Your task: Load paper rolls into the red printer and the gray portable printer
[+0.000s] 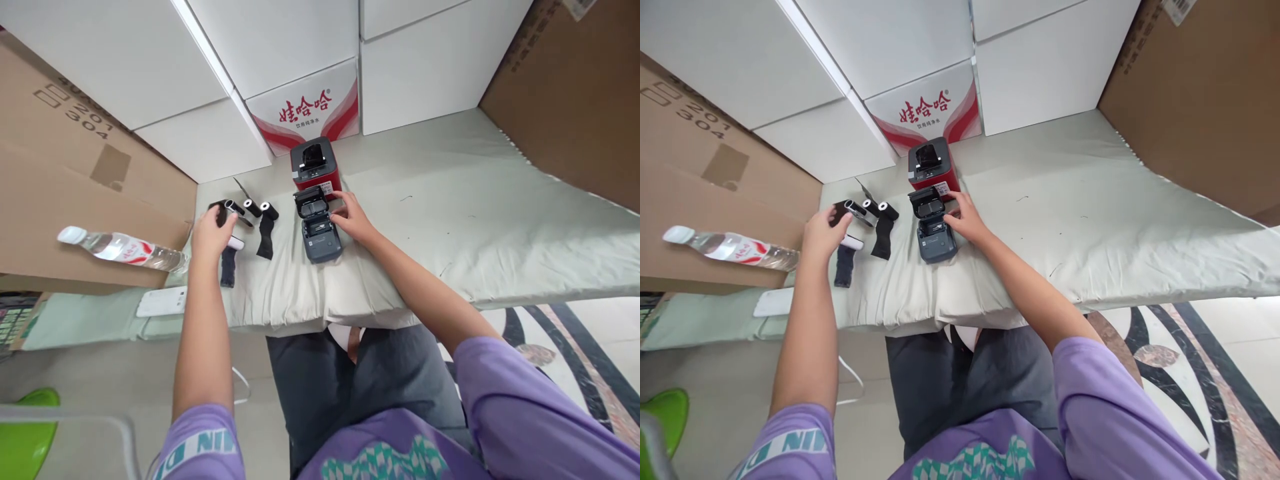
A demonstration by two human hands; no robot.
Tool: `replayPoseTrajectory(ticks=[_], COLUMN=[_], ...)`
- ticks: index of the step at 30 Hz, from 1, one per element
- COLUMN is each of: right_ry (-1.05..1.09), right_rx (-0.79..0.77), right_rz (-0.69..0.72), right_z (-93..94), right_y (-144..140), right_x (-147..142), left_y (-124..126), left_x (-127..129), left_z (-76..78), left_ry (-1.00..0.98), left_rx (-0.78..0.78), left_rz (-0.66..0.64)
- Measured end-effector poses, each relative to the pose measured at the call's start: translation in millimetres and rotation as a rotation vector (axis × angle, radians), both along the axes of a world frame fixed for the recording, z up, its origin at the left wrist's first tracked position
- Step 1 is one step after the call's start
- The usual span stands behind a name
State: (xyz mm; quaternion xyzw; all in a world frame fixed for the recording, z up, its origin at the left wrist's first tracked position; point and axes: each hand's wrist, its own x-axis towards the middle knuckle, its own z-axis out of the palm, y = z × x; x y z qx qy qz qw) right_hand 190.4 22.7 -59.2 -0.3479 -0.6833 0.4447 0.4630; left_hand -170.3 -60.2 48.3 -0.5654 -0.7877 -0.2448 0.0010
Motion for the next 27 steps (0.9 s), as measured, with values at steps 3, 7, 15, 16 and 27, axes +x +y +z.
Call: replayPoseTrajectory(ticks=[3,7,15,16,27], right_ry=[-0.013,-0.006,-0.047,-0.045,0.051], right_rx=[0.011,-0.001,0.019,0.02,0.217], right_rz=[-0.001,-0.009,-0.002,-0.002,-0.036], right_z=[0.4,4.1,0.5,0.8,29.1], right_y=[0,-3,-2,-2,-22], right_x=[0,0,-2,-2,8], left_y=[29,55,11,6,38], left_x=[37,70,105,115,177], left_z=[0.7,-6.1,-14.6,-18.5,-43.7], left_ry=[-0.014,-0.031,-1.105,-1.161,-1.458], left_rx=[-0.083,-0.149,0.304,0.3,0.224], left_rz=[-0.086,-0.17,-0.24,-0.291,-0.545])
